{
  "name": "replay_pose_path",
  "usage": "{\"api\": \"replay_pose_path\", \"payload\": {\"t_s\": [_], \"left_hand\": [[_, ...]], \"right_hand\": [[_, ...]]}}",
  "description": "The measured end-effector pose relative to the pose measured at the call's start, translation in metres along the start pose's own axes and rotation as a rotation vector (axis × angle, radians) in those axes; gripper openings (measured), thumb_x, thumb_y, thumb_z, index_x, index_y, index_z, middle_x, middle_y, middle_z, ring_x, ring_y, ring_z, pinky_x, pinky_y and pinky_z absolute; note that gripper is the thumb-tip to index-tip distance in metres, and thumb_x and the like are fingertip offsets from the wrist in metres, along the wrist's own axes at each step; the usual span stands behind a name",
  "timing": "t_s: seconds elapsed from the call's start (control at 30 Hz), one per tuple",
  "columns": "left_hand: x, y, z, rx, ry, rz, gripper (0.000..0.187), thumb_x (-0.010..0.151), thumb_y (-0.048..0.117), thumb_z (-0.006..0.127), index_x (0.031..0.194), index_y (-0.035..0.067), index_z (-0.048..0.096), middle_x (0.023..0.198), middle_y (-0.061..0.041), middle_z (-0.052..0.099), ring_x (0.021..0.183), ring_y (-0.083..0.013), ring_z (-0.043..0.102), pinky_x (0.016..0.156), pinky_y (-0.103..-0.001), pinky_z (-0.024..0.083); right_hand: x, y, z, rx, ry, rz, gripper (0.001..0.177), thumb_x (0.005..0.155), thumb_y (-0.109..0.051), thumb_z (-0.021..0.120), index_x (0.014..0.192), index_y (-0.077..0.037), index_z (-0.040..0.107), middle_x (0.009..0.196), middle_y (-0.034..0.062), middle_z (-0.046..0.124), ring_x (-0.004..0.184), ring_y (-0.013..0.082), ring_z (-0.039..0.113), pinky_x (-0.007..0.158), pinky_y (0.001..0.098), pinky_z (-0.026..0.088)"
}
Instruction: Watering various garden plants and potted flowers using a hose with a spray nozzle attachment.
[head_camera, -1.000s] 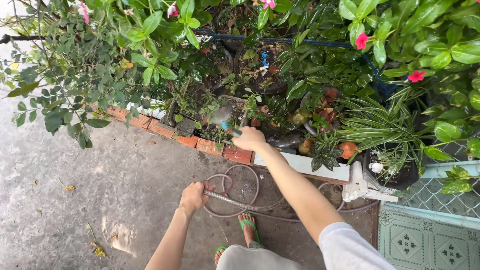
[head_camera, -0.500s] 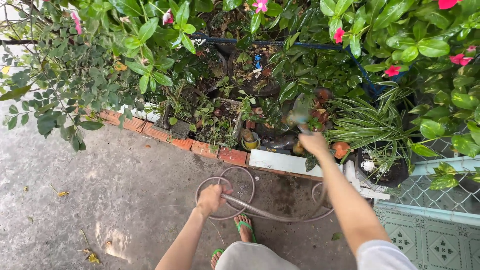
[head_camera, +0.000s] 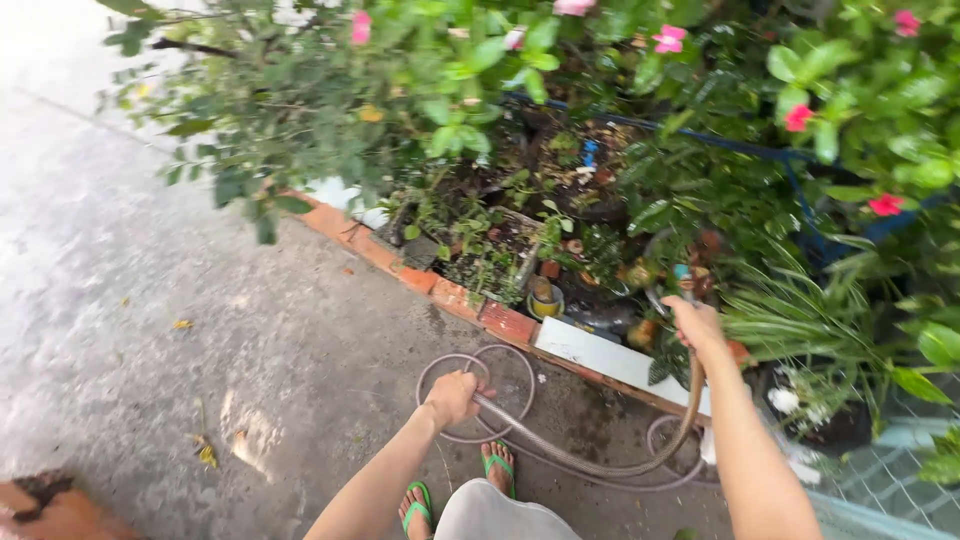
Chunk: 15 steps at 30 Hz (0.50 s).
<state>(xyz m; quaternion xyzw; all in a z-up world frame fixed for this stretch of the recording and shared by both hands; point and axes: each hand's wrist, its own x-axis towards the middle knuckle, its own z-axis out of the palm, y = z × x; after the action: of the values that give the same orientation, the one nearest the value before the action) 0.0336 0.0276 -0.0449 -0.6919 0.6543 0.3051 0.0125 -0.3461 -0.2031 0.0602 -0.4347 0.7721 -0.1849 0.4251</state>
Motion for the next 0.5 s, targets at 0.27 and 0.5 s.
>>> {"api": "replay_pose_path", "payload": {"t_s": [0.27,0.5], "left_hand": [[-0.068,-0.093,-0.016,0.001,-0.064,-0.187,0.017,0.072,0.033,0.066,0.081,0.020,0.061,0.080,-0.007,0.068,0.088,-0.0266,0.069,0.079,-0.040,0.057],[-0.120,-0.141,-0.061,-0.166,-0.011,-0.075,0.014,0.076,0.021,0.055,0.084,0.027,0.065,0.084,0.004,0.070,0.088,-0.0282,0.061,0.077,-0.036,0.049]], "right_hand": [[-0.120,-0.144,0.133,-0.277,-0.246,-0.129,0.054,0.066,-0.038,0.070,0.109,-0.005,0.071,0.091,0.0159,0.070,0.084,0.0250,0.069,0.067,0.0346,0.055],[-0.180,-0.194,0.220,-0.570,-0.398,-0.066,0.034,0.084,-0.034,0.049,0.104,-0.009,0.035,0.097,0.0088,0.037,0.081,0.0237,0.042,0.070,0.0410,0.035]]}}
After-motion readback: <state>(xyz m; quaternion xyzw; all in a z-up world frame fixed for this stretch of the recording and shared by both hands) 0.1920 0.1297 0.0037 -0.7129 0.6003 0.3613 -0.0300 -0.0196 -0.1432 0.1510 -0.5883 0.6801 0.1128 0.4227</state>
